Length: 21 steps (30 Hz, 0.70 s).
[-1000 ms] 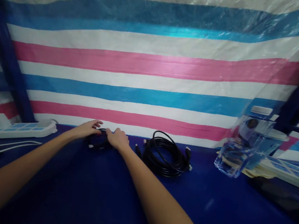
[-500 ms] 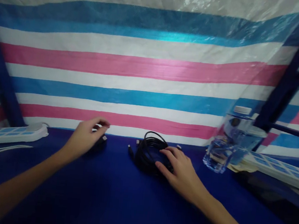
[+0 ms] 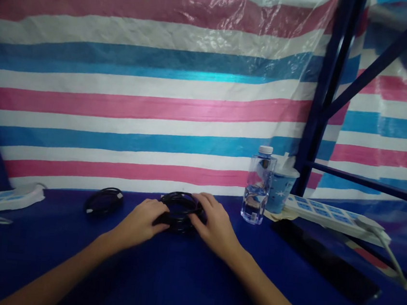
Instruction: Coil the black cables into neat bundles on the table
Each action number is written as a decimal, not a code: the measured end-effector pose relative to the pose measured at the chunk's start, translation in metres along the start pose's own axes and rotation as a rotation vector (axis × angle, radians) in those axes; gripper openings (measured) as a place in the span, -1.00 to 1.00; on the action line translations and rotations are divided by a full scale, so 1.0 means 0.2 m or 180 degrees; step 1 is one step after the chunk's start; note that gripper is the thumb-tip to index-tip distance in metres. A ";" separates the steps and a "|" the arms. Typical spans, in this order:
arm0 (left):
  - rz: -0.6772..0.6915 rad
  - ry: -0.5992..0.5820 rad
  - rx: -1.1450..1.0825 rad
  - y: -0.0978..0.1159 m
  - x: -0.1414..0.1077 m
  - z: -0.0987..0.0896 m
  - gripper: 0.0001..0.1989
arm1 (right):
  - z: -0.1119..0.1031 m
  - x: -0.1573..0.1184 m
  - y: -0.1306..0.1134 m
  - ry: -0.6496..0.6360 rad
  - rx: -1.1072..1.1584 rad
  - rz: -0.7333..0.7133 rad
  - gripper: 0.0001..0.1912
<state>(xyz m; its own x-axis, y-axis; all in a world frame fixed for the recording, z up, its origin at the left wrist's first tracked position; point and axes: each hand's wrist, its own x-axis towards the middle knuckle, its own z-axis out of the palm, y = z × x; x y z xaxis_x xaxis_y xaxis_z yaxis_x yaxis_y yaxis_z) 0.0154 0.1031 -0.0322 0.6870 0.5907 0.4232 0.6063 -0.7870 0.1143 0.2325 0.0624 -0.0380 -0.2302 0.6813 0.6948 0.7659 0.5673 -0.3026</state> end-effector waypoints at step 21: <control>0.0072 0.1549 -0.1162 0.02 0.39 -0.35 -0.78 | 0.06 0.04 0.12 0.1166 0.1661 0.1822 -0.43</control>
<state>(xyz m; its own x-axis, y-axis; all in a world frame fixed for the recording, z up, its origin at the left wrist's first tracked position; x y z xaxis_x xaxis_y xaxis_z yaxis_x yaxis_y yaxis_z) 0.0442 0.1333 0.0641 0.3839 0.4917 0.7816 0.3581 -0.8595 0.3648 0.2417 0.0872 -0.0467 0.3850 0.7863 0.4833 0.3099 0.3831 -0.8702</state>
